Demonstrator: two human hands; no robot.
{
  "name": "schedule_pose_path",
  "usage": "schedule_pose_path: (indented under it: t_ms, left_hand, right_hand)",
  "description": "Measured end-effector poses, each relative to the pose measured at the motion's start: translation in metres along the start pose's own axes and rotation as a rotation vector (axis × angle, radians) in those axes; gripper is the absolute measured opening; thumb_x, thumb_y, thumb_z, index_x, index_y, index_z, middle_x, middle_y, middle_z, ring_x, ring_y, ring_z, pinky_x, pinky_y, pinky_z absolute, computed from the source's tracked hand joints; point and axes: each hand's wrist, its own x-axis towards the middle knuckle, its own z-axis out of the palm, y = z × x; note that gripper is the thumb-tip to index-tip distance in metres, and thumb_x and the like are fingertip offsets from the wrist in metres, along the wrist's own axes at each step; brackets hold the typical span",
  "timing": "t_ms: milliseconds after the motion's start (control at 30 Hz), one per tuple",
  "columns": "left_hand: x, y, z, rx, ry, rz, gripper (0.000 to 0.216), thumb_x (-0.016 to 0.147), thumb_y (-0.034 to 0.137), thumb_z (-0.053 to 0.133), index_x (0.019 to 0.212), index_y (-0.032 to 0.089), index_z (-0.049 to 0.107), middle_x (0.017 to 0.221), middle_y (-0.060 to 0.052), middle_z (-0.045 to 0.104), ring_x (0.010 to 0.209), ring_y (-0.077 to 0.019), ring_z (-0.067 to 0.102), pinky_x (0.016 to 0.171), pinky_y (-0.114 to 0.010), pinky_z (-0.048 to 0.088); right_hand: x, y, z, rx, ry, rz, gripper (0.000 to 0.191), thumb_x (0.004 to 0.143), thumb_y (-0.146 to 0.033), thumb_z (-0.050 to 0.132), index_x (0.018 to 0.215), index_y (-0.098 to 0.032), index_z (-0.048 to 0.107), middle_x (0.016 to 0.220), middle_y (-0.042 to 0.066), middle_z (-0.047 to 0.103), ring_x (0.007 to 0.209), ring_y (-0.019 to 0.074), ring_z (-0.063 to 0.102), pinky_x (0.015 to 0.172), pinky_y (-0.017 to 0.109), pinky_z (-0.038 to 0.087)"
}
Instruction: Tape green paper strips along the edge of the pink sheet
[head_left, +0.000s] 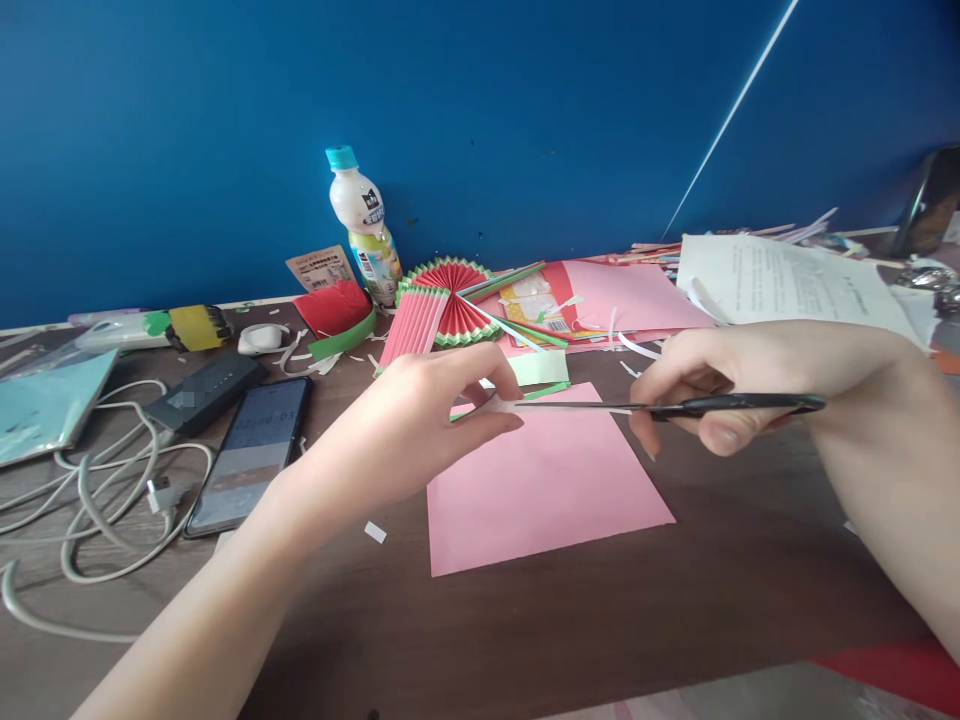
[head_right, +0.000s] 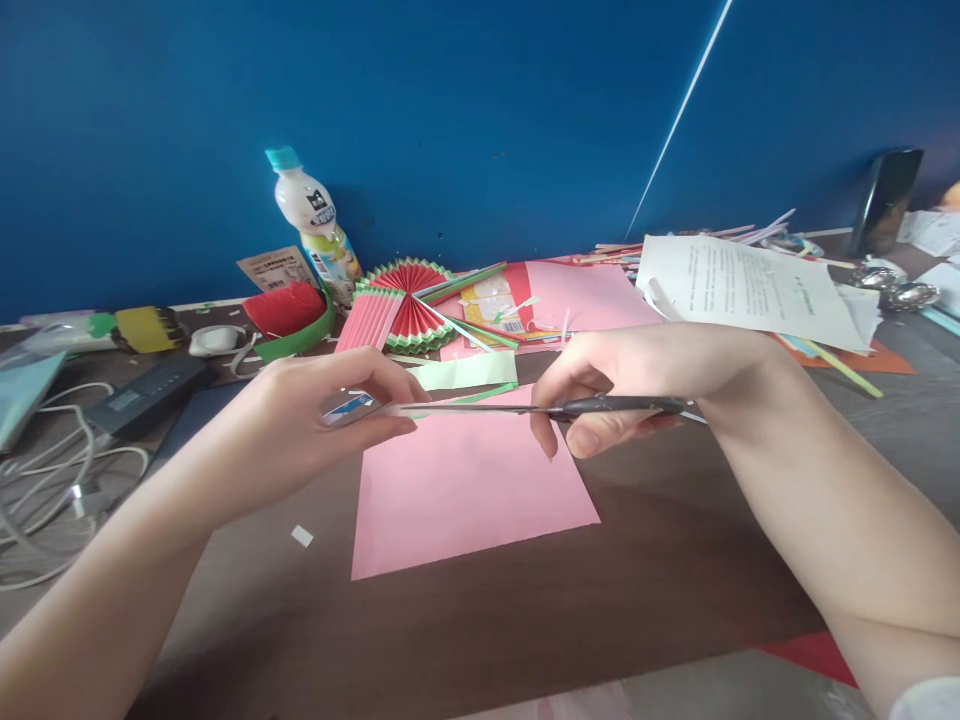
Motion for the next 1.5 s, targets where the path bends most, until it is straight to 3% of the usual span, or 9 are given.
schedule_pose_path:
  t_ms: [367, 767, 1200, 1500]
  left_hand:
    - [-0.0018, 0.0047, -0.0015, 0.027, 0.042, 0.029, 0.004, 0.078, 0.024, 0.058, 0.075, 0.023, 0.055, 0.059, 0.008, 0.053, 0.049, -0.0065, 0.044, 0.047, -0.019, 0.034]
    - [-0.0011, 0.0100, -0.0040, -0.051, -0.005, -0.130, 0.006, 0.076, 0.028, 0.058, 0.072, 0.024, 0.059, 0.049, 0.008, 0.038, 0.043, -0.0066, 0.030, 0.046, -0.020, 0.027]
    - [-0.0005, 0.0087, -0.0022, -0.086, 0.003, -0.127, 0.007, 0.076, 0.026, 0.061, 0.070, 0.024, 0.058, 0.050, 0.008, 0.043, 0.045, -0.0070, 0.035, 0.049, -0.021, 0.029]
    - [-0.0007, 0.0080, -0.0026, -0.063, -0.001, -0.135, 0.006, 0.075, 0.027, 0.061, 0.071, 0.025, 0.058, 0.051, 0.009, 0.043, 0.045, -0.0065, 0.035, 0.048, -0.021, 0.029]
  right_hand:
    - [-0.0044, 0.0007, -0.0008, 0.030, -0.032, -0.002, 0.047, 0.070, -0.060, 0.058, 0.088, -0.016, 0.064, 0.054, -0.005, 0.041, 0.047, 0.0062, 0.034, 0.043, 0.022, 0.022]
    - [-0.0003, 0.0056, -0.0023, -0.012, -0.037, 0.019, 0.053, 0.065, -0.066, 0.058, 0.089, -0.019, 0.065, 0.053, -0.005, 0.041, 0.046, 0.0075, 0.035, 0.041, 0.022, 0.023]
    - [-0.0006, 0.0016, -0.0012, -0.032, -0.011, 0.033, 0.044, 0.068, -0.058, 0.060, 0.087, -0.019, 0.065, 0.053, -0.005, 0.039, 0.047, 0.0070, 0.032, 0.042, 0.021, 0.023]
    - [0.0008, -0.0007, 0.0000, -0.059, 0.001, 0.055, 0.051, 0.066, -0.066, 0.057, 0.087, -0.020, 0.065, 0.054, -0.005, 0.038, 0.047, 0.0076, 0.031, 0.042, 0.022, 0.023]
